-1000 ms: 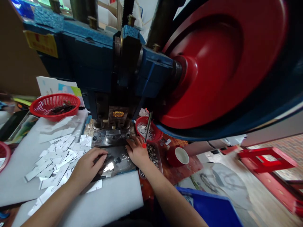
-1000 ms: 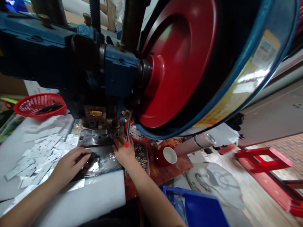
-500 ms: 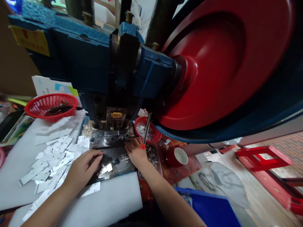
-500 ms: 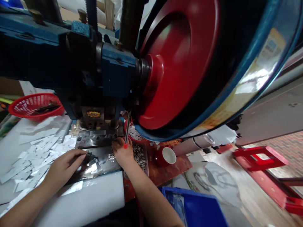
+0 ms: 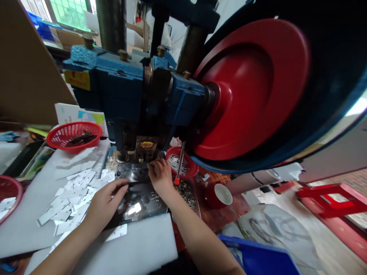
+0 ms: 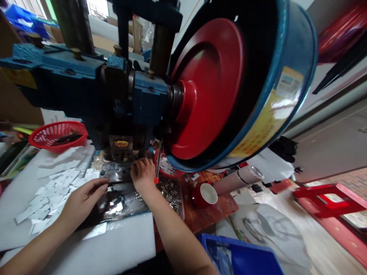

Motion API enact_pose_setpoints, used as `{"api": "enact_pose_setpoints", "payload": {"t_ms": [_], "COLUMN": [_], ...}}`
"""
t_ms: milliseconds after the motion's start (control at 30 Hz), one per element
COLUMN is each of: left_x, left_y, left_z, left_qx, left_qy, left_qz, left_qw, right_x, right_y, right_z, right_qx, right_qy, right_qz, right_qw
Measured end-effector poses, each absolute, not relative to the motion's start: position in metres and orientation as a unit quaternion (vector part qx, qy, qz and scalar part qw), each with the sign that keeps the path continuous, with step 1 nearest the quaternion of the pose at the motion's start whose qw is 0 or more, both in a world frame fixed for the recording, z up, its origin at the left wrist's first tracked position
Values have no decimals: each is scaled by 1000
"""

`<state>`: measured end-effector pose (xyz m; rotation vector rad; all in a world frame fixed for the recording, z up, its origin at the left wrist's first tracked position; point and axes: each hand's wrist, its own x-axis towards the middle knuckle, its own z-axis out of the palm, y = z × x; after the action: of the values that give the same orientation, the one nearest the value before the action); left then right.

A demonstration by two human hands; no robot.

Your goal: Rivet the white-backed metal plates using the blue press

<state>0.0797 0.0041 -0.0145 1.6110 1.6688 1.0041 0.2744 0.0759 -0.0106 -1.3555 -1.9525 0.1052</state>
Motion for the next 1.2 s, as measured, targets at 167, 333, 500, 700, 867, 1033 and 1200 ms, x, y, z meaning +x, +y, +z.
{"api": "enact_pose_setpoints", "payload": {"t_ms": [167,333,500,700,867,1033,1200], "left_x": [67,55,64,77,75,73,74], "left_y": [12,29,56,76,76,77,78], "left_z": [-5,-4,0,0,-4,-6,-6], "left_qx": [590,608,615,607,599,598,595], "left_qy": [634,631,629,625,633,625,621], "left_qz": [378,371,363,386,381,389,397], "left_qw": [326,308,306,303,310,319,321], "right_x": [252,263,269,266,266,262,261], "right_y": [88,83,81,81,81,84,78], "right_z": [-6,-7,0,3,1,2,3], "right_qx": [-540,-476,-451,-454,-454,-505,-469], "right_qy": [-787,-835,-850,-851,-848,-812,-843], "right_qz": [1,-14,-7,-3,12,61,-10], "right_qw": [298,274,271,263,273,287,263]}}
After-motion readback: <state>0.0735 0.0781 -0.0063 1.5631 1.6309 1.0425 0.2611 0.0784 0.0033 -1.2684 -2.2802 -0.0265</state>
